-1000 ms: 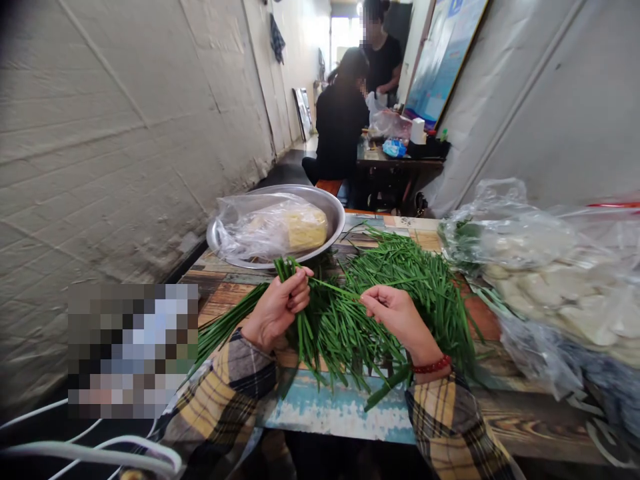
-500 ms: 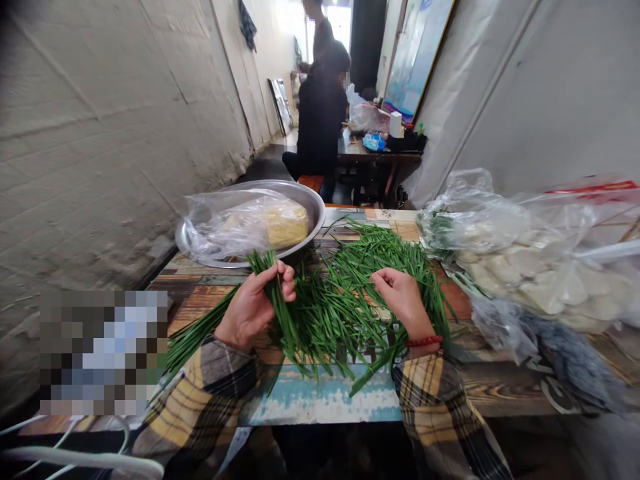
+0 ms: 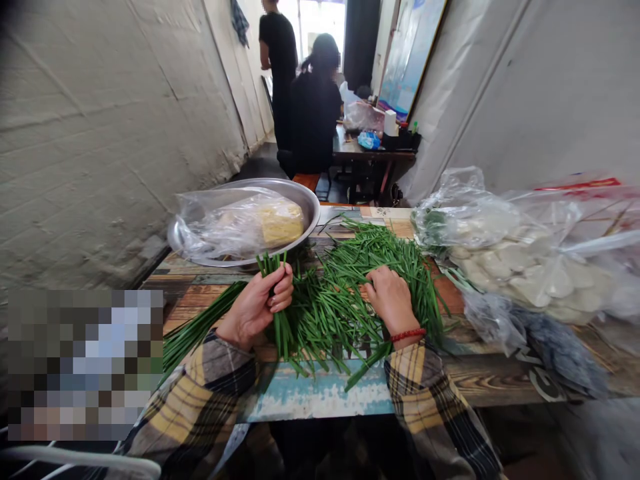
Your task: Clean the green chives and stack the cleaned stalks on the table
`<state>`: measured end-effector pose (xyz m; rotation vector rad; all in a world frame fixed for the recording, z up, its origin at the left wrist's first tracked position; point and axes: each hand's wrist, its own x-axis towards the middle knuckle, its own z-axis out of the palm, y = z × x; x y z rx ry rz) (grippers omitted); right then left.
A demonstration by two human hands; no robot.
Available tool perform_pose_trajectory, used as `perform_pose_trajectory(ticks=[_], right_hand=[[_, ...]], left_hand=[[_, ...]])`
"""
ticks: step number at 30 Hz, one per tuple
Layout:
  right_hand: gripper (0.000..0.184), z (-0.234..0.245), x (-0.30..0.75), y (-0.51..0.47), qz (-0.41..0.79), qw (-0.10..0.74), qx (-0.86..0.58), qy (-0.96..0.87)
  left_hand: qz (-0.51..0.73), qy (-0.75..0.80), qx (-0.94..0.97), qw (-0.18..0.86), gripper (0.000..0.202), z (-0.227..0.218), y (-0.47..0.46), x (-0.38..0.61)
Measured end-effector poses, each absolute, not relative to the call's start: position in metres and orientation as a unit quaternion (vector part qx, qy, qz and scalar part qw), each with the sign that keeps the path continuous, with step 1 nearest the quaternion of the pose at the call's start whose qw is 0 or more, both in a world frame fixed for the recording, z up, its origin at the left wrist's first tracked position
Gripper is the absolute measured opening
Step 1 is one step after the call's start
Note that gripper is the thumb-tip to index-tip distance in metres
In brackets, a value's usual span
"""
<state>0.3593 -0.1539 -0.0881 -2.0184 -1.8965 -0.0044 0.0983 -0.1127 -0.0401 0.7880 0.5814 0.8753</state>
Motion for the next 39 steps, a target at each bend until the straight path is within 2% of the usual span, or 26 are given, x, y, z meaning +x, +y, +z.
perform_pose_trajectory(ticks=[3, 5, 7, 11, 15, 22, 26, 34, 39], right_hand=[[0.02, -0.088, 0.36, -0.151, 0.134, 0.302, -0.716, -0.615], [0.026, -0.085, 0.358, -0.15, 0.267, 0.391, -0.672, -0.569], [0.033, -0.08, 0.354, -0.151, 0.376, 0.446, -0.613, -0.532], [0.036, -0.065, 0.342, -0.158, 0.502, 0.468, -0.544, -0.483], [0.037, -0.06, 0.335, -0.162, 0.565, 0.449, -0.522, -0.455], [0.036, -0.074, 0.341, -0.155, 0.477, 0.445, -0.579, -0.489], [0.035, -0.083, 0.35, -0.15, 0.375, 0.445, -0.623, -0.522], [0.031, -0.087, 0.355, -0.151, 0.12, 0.378, -0.685, -0.611], [0.028, -0.082, 0.343, -0.154, 0.116, 0.325, -0.672, -0.656]], left_hand=[[0.411, 0.268, 0.365, 0.791, 0.019, -0.042, -0.112, 0.097], [0.414, 0.265, 0.364, 0.791, 0.019, -0.042, -0.112, 0.097], [0.414, 0.265, 0.362, 0.792, 0.02, -0.043, -0.111, 0.097], [0.414, 0.267, 0.364, 0.79, 0.019, -0.043, -0.112, 0.098], [0.413, 0.263, 0.368, 0.79, 0.019, -0.044, -0.111, 0.098], [0.41, 0.268, 0.366, 0.792, 0.019, -0.044, -0.11, 0.097], [0.416, 0.27, 0.367, 0.787, 0.019, -0.043, -0.11, 0.096], [0.417, 0.279, 0.369, 0.782, 0.02, -0.042, -0.111, 0.097], [0.414, 0.281, 0.375, 0.78, 0.022, -0.045, -0.11, 0.097]])
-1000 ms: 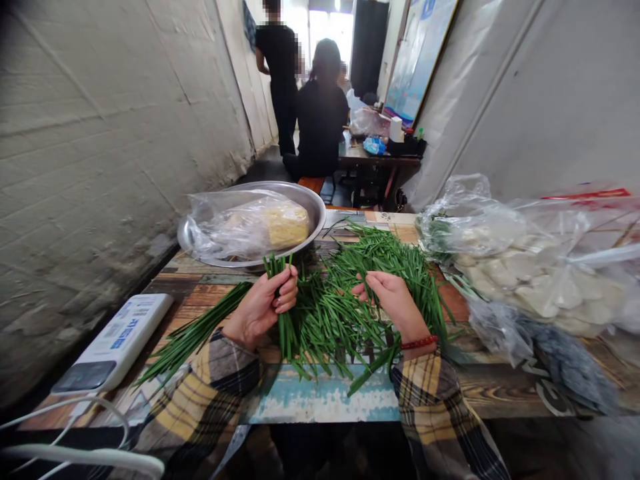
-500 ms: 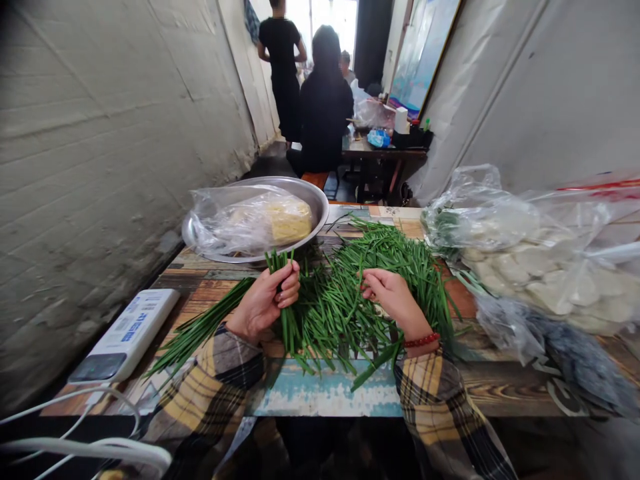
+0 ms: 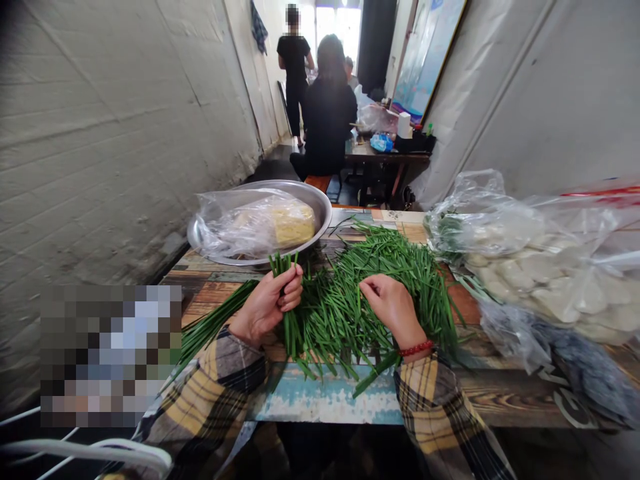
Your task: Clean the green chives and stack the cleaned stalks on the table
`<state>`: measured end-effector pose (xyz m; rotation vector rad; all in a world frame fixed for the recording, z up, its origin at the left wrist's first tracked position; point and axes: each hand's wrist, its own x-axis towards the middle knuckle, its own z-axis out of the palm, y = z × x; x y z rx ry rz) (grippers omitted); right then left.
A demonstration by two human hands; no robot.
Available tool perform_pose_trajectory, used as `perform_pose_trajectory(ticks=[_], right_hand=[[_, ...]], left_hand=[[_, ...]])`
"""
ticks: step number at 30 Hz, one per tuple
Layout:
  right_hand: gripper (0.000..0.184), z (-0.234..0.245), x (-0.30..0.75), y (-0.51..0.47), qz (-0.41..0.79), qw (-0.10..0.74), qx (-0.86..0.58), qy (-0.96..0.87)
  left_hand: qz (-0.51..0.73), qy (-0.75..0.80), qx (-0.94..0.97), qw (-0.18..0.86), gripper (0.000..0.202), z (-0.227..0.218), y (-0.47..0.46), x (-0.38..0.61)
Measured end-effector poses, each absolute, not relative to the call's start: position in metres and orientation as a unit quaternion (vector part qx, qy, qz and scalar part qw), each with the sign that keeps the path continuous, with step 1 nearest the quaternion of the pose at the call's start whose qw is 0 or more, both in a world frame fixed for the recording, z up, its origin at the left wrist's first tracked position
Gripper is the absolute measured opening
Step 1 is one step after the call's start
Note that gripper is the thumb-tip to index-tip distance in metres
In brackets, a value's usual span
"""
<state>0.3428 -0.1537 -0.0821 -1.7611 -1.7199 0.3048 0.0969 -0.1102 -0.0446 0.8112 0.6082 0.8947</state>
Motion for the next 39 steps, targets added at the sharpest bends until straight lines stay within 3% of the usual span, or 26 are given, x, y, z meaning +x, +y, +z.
perform_pose_trajectory(ticks=[4, 10, 13, 18, 23, 28, 39], right_hand=[[0.03, -0.079, 0.332, -0.157, 0.108, 0.26, -0.693, -0.664], [0.017, -0.081, 0.315, -0.158, 0.094, 0.234, -0.656, -0.711], [0.017, -0.085, 0.319, -0.154, 0.149, 0.274, -0.662, -0.681], [0.029, -0.087, 0.332, -0.149, 0.34, 0.437, -0.613, -0.563], [0.036, -0.08, 0.328, -0.152, 0.453, 0.494, -0.569, -0.476], [0.032, -0.076, 0.324, -0.153, 0.496, 0.517, -0.542, -0.44], [0.028, -0.067, 0.32, -0.156, 0.502, 0.476, -0.541, -0.477]], left_hand=[[0.415, 0.279, 0.379, 0.779, 0.022, -0.046, -0.11, 0.097], [0.415, 0.281, 0.381, 0.777, 0.022, -0.047, -0.111, 0.098], [0.415, 0.282, 0.38, 0.777, 0.022, -0.047, -0.111, 0.098], [0.413, 0.28, 0.385, 0.776, 0.023, -0.047, -0.111, 0.098], [0.408, 0.285, 0.382, 0.778, 0.024, -0.047, -0.112, 0.097], [0.41, 0.284, 0.381, 0.778, 0.026, -0.046, -0.112, 0.097], [0.412, 0.287, 0.38, 0.777, 0.025, -0.046, -0.112, 0.098]])
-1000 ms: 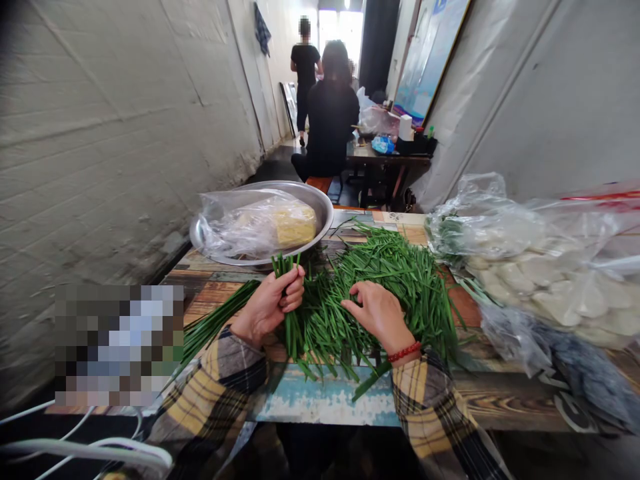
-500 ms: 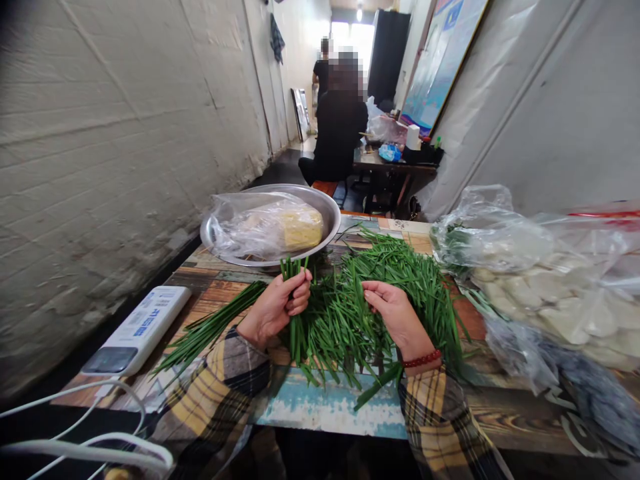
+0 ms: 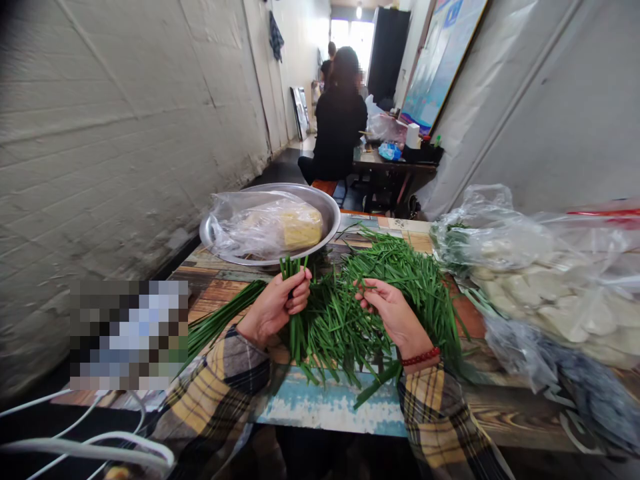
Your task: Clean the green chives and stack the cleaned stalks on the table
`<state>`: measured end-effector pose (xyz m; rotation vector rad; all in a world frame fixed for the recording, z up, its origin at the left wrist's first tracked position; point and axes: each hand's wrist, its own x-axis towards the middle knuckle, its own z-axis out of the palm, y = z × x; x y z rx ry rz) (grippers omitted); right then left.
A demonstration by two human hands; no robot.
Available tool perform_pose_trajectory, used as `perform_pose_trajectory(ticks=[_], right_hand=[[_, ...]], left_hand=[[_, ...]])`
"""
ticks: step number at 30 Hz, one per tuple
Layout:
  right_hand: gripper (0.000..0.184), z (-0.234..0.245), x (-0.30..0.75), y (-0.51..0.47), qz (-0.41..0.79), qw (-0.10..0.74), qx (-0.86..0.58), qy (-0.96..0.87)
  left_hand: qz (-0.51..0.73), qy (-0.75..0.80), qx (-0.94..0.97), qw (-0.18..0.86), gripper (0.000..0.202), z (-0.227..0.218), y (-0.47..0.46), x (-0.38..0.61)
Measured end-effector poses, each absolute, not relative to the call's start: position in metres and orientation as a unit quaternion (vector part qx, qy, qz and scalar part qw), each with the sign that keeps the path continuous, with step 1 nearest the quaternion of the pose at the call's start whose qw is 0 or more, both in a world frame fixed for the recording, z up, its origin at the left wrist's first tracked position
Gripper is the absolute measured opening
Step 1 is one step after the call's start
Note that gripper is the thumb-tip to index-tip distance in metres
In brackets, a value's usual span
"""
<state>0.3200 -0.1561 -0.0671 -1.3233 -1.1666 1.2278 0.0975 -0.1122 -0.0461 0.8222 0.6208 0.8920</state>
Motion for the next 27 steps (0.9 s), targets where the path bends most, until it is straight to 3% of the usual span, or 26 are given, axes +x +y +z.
perform_pose_trajectory(ticks=[3, 8, 10, 15, 23, 27], right_hand=[[0.026, -0.076, 0.328, -0.153, 0.444, 0.462, -0.575, -0.509], [0.027, -0.091, 0.343, -0.147, 0.134, 0.432, -0.638, -0.624], [0.03, -0.09, 0.342, -0.147, 0.064, 0.429, -0.639, -0.635], [0.024, -0.079, 0.32, -0.154, 0.105, 0.415, -0.603, -0.673], [0.024, -0.079, 0.287, -0.164, 0.069, 0.26, -0.599, -0.754], [0.019, -0.085, 0.292, -0.16, 0.135, 0.296, -0.613, -0.72]], left_hand=[[0.411, 0.287, 0.375, 0.78, 0.025, -0.046, -0.112, 0.097], [0.41, 0.287, 0.38, 0.778, 0.025, -0.046, -0.113, 0.097], [0.41, 0.286, 0.382, 0.777, 0.025, -0.047, -0.113, 0.098], [0.415, 0.281, 0.38, 0.777, 0.026, -0.049, -0.111, 0.098], [0.417, 0.299, 0.378, 0.771, 0.027, -0.046, -0.112, 0.099], [0.424, 0.3, 0.376, 0.767, 0.028, -0.046, -0.112, 0.099]])
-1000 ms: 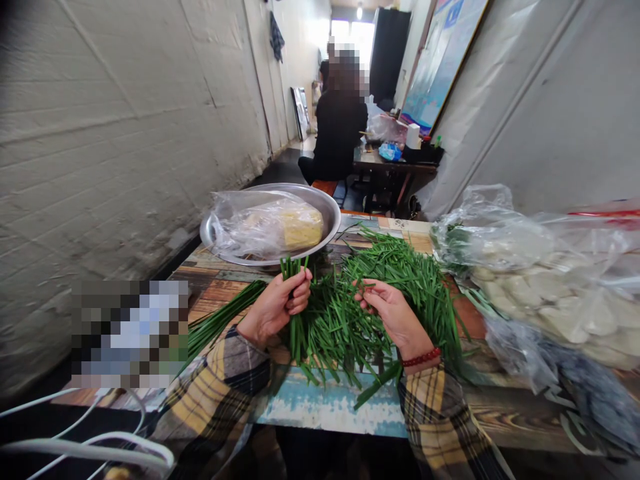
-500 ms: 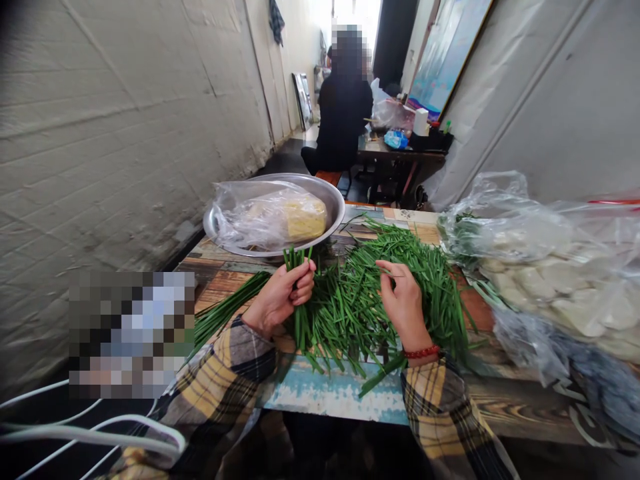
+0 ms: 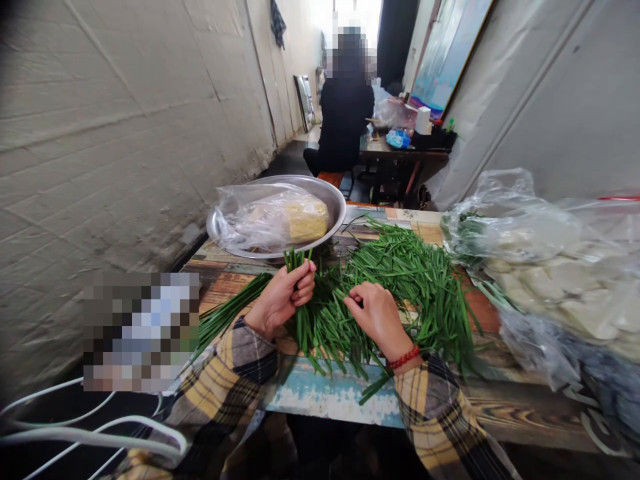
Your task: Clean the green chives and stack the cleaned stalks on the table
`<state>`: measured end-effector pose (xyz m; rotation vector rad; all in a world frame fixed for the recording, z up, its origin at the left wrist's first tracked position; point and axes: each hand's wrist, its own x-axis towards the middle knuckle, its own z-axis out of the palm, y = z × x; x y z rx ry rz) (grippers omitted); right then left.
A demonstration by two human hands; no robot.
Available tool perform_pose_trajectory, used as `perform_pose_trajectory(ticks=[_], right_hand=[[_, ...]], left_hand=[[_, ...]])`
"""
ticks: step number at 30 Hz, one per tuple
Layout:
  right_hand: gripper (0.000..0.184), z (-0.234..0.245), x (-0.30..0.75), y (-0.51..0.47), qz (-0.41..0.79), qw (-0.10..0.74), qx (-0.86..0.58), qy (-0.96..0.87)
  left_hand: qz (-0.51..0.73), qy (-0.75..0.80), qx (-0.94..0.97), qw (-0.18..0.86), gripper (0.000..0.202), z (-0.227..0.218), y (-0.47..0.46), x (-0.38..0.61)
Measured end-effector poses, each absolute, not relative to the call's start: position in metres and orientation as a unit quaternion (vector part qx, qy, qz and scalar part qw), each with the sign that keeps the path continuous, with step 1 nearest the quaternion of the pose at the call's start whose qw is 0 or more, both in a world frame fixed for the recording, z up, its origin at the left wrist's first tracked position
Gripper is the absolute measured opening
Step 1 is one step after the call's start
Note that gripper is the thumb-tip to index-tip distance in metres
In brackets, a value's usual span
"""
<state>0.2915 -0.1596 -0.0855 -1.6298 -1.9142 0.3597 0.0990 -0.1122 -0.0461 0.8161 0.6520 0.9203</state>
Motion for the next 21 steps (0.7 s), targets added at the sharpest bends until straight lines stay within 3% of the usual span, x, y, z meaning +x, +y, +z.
perform_pose_trajectory(ticks=[8, 17, 21], right_hand=[[0.027, -0.083, 0.306, -0.153, 0.339, 0.485, -0.563, -0.576], [0.026, -0.069, 0.284, -0.16, 0.294, 0.479, -0.55, -0.618], [0.027, -0.066, 0.281, -0.161, 0.337, 0.454, -0.53, -0.632]], left_hand=[[0.419, 0.302, 0.394, 0.76, 0.029, -0.05, -0.112, 0.1], [0.384, 0.337, 0.44, 0.738, 0.034, -0.057, -0.12, 0.108], [0.379, 0.324, 0.438, 0.748, 0.031, -0.059, -0.12, 0.109]])
